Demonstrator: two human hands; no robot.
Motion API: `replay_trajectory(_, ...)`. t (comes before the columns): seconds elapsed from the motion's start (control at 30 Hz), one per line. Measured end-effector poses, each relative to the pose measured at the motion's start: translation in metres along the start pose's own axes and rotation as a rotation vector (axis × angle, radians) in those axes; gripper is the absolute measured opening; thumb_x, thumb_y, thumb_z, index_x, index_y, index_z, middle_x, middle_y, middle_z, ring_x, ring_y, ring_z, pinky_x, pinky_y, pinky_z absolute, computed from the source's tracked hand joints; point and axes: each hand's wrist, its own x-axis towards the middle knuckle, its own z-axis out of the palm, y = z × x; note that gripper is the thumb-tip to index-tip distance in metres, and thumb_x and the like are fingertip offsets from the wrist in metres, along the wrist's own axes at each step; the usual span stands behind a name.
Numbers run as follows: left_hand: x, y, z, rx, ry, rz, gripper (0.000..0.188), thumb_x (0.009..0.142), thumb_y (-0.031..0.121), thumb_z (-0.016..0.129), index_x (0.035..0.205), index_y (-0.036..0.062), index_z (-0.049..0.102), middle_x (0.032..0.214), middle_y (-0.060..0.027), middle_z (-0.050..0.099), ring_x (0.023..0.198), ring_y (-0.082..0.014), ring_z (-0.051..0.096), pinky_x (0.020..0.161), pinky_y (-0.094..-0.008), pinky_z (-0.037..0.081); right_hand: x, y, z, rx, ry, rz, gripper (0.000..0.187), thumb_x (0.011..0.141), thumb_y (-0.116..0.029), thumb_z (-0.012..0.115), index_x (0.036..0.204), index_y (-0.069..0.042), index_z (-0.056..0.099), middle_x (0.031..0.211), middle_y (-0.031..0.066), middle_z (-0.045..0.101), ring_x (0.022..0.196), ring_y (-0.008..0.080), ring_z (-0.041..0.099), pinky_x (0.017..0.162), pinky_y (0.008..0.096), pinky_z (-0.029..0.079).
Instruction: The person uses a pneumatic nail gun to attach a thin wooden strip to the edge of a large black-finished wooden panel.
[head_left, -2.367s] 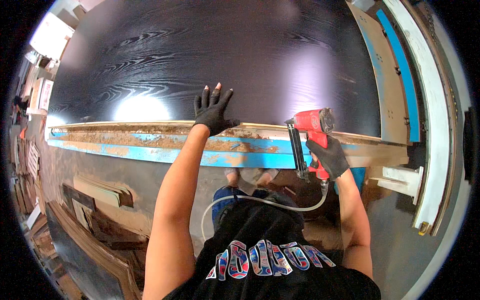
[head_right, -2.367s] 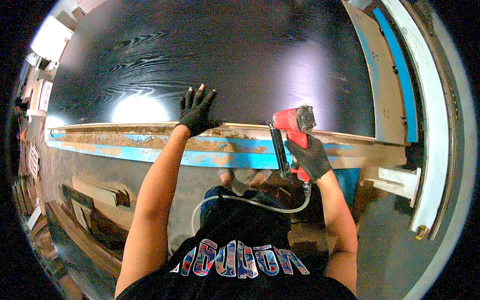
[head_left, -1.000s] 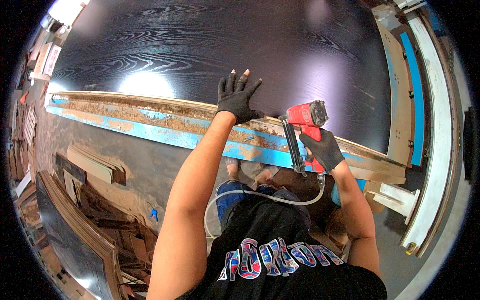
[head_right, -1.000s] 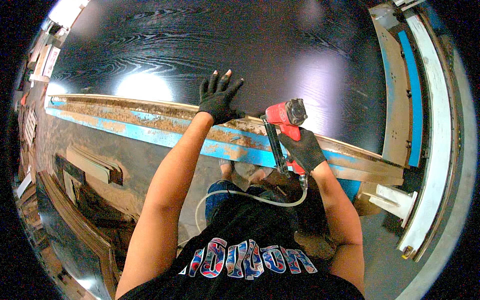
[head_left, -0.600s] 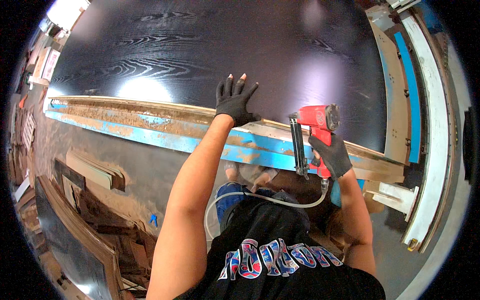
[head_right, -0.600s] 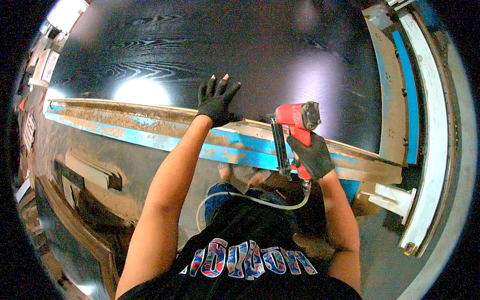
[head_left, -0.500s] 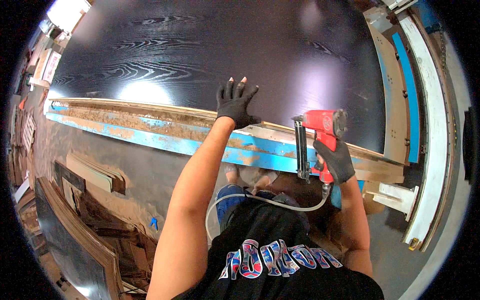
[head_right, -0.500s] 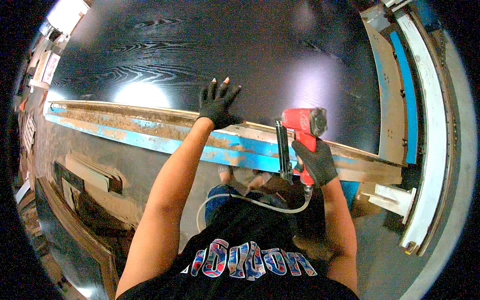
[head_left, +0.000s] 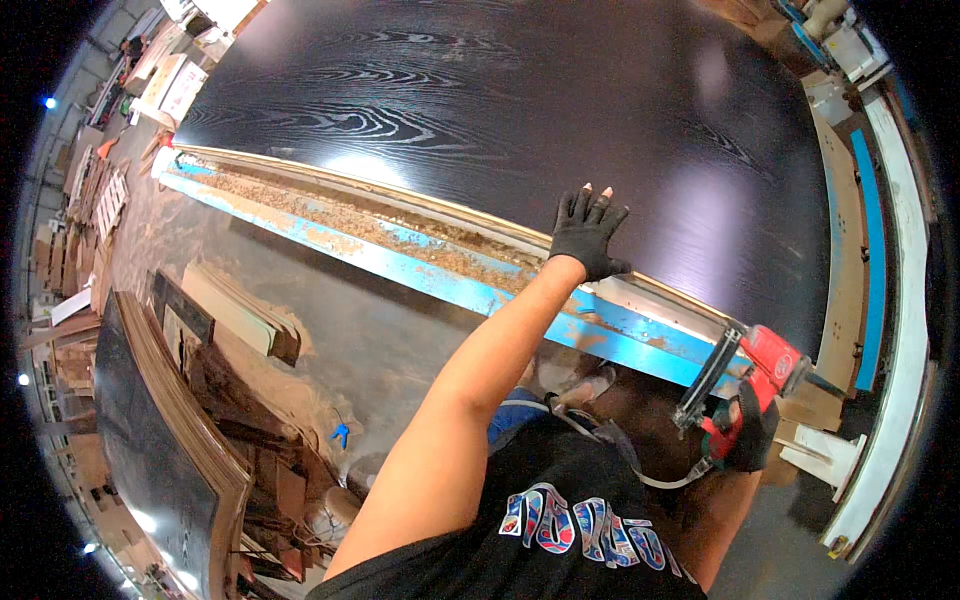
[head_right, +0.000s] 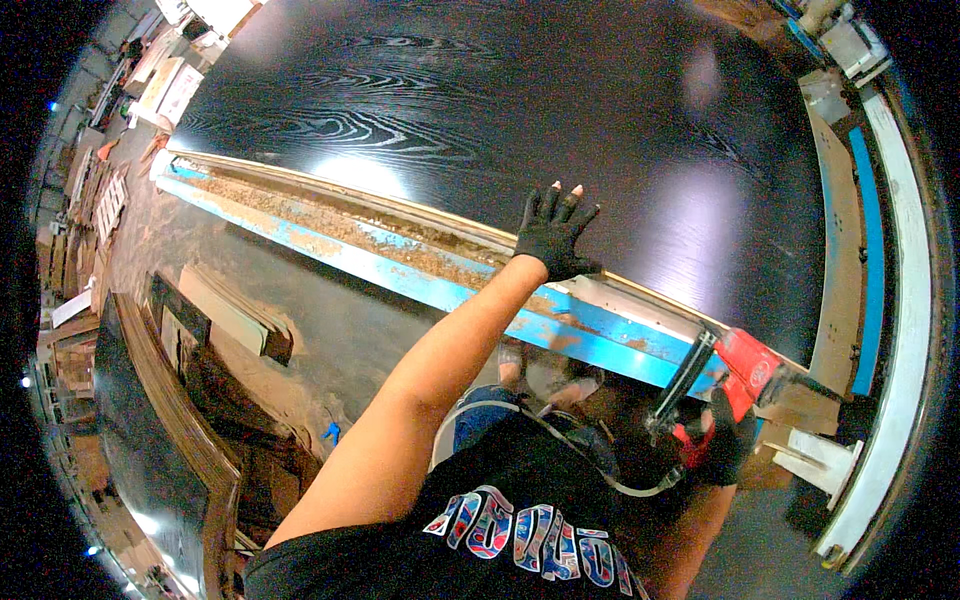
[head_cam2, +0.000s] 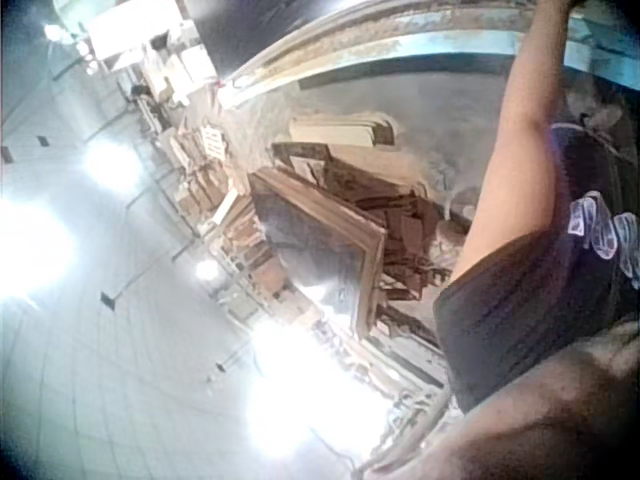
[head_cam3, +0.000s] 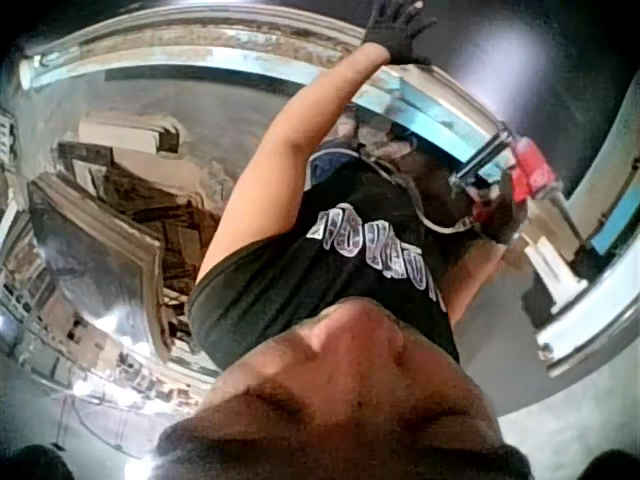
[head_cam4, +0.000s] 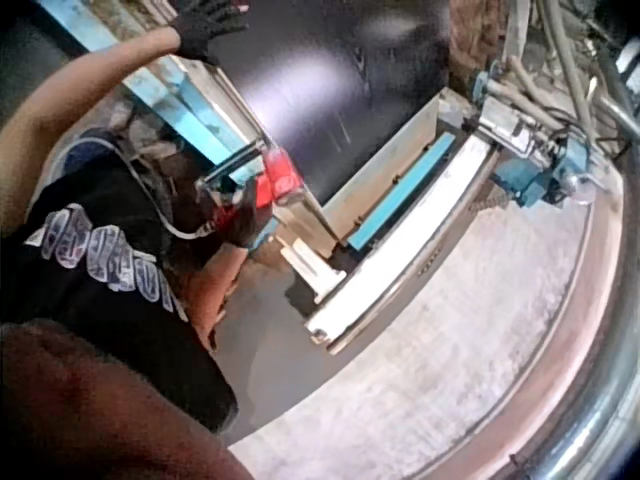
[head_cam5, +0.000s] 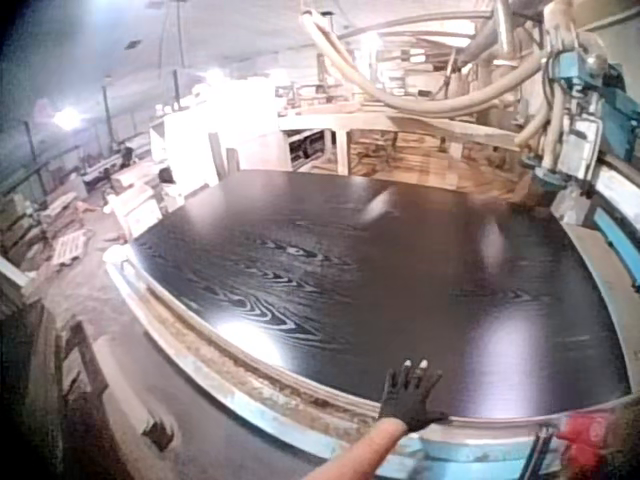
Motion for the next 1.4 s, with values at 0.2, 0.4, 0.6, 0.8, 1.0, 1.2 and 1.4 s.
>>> replay_trajectory(0.2,-0.04,-0.037,-0.013,-0.029,0.379,0.176,0.062,0.081,0.049,0.063,0.132,0.0172,0.051,0.142,-0.0105,0.044,0.134,-0.0319,0.035,0.111,-0.0481,0.024,-0.035,0.009,-0.016,0.058,0.011,-0.104,0.01,0.089,-0.016,0.063,0.095,-0.008,0.059,0.061,-0.0036,0.049,0.048,0.0068,0.046,0.04,0.0242,0.036)
replay_trajectory(0.4,-0.098,-0.151,-0.038,0.201,0.344,-0.012,0.053,0.093,0.04,0.048,0.141,0.0195,0.041,0.148,-0.0083,0.036,0.137,-0.0287,0.031,0.112,-0.0492,0.023,-0.047,0.045,-0.035,0.232,-0.089,-0.214,0.015,0.092,-0.018,0.057,0.099,-0.005,0.057,0.061,-0.0033,0.047,0.05,0.0072,0.046,0.043,0.022,0.034)
replay_trajectory(0.6,-0.163,-0.244,-0.095,0.358,0.064,-0.445,0.06,0.095,0.042,0.043,0.15,0.0248,0.022,0.155,-0.0017,0.026,0.141,-0.0275,0.025,0.114,-0.054,0.014,-0.08,0.058,-0.036,0.201,-0.033,-0.194,0.022,0.092,-0.017,0.058,0.109,-0.004,0.055,0.062,-0.0009,0.049,0.047,0.0091,0.046,0.041,0.024,0.035)
replay_trajectory(0.8,-0.18,-0.259,-0.115,0.44,-0.05,-0.386,0.072,0.09,0.044,0.052,0.15,0.0204,0.021,0.155,-0.0033,0.026,0.142,-0.0332,0.023,0.114,-0.0572,0.005,-0.121,0.084,-0.022,0.062,0.093,-0.145,0.03,0.09,-0.016,0.061,0.117,-0.004,0.054,0.062,0.001,0.052,0.042,0.011,0.045,0.038,0.0259,0.036)
replay_trajectory(1.0,-0.14,-0.247,-0.115,0.445,-0.202,-0.397,0.073,0.086,0.049,0.054,0.148,0.0213,0.027,0.155,-0.0048,0.027,0.142,-0.0321,0.022,0.113,-0.0616,0.005,-0.195,0.08,0.036,0.029,0.167,-0.017,0.029,0.083,-0.015,0.07,0.111,-0.009,0.064,0.058,-0.0027,0.05,0.042,0.0077,0.042,0.042,0.0228,0.034)
replay_trajectory(1.2,-0.151,-0.272,-0.138,0.506,-0.273,-0.367,0.07,0.088,0.054,0.048,0.148,0.0256,0.027,0.155,-0.0029,0.025,0.145,-0.0315,0.015,0.113,-0.0607,-0.002,-0.213,0.083,0.113,0.05,0.071,-0.027,0.023,0.086,-0.01,0.067,0.109,-0.005,0.066,0.071,-0.0011,0.061,0.048,0.0059,0.046,0.046,0.0221,0.036)
replay_trajectory(1.4,-0.15,-0.301,-0.171,0.428,-0.028,-0.057,0.051,0.087,0.039,0.058,0.133,0.0205,0.048,0.137,-0.0052,0.05,0.13,-0.0286,0.041,0.112,-0.0538,0.018,-0.219,0.08,0.181,0.027,0.004,-0.152,0.023,0.086,-0.01,0.066,0.108,-0.004,0.066,0.067,-0.0021,0.057,0.05,0.0065,0.047,0.047,0.0232,0.036)
